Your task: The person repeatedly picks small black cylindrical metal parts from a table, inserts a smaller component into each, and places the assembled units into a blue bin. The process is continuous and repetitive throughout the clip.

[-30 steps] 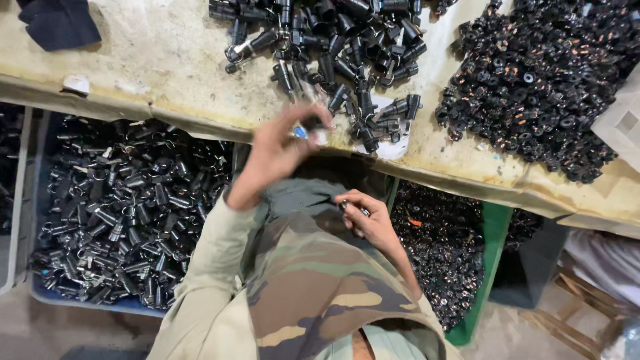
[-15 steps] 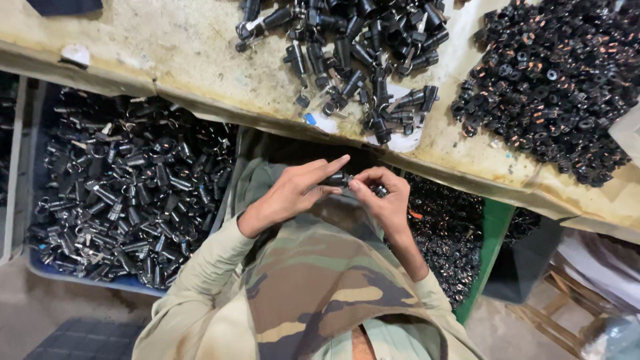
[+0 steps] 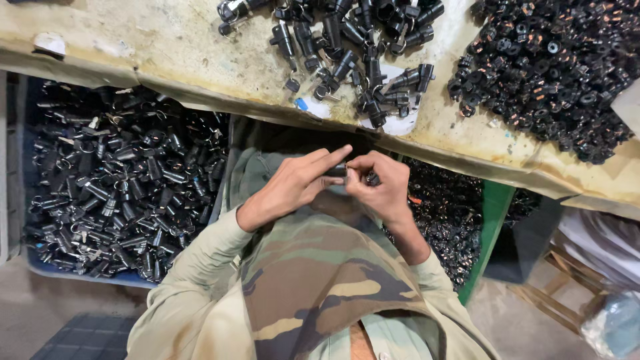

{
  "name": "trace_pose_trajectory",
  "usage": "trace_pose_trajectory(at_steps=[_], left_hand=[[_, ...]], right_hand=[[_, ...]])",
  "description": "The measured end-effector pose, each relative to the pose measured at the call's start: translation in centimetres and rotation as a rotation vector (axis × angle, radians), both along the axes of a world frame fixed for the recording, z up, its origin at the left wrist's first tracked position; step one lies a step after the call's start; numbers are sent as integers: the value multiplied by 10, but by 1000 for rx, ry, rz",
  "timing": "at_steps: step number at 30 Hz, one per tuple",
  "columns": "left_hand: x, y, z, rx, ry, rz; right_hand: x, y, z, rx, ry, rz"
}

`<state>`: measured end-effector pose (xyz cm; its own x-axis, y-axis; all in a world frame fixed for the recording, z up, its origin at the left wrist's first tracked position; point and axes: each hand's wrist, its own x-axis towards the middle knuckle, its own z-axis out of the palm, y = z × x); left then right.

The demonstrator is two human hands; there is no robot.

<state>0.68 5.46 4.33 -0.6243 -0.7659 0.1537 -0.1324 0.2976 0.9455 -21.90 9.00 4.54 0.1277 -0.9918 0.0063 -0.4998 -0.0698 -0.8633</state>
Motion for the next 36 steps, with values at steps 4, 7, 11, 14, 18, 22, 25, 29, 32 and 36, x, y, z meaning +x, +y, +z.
trace_pose_trajectory(at_steps=[4,7,11,14,18,22,25,29,32,36], left_hand=[[5,9,1,-16,36,42],[11,14,-5,25,57,-4],[19,12,-18,-86,19,184],[43,8,-24,-35,-363,712],[84,15,-23,-432,-768,1173],[65,4,-30,-487,-633,1129],[27,-36,-38,-457,-363,1022],[2,-116,-42,-479,-469,896],[4,-143,-41,-107,-790,650],[17,-114,-38,-527,-630,698]], right_hand=[[-1,4,-11,-52,-142,127],[-7,4,-26,38,-337,264],[8,6,-50,630,-603,-259],[6,10,-60,976,-945,-429],[-19,41,-61,881,-938,-177],[-24,45,-71,756,-823,-102],[-16,35,-67,649,-728,-71],[-13,27,-52,687,-794,-36],[-19,37,-53,653,-696,-61],[-32,62,-72,607,-680,-163]])
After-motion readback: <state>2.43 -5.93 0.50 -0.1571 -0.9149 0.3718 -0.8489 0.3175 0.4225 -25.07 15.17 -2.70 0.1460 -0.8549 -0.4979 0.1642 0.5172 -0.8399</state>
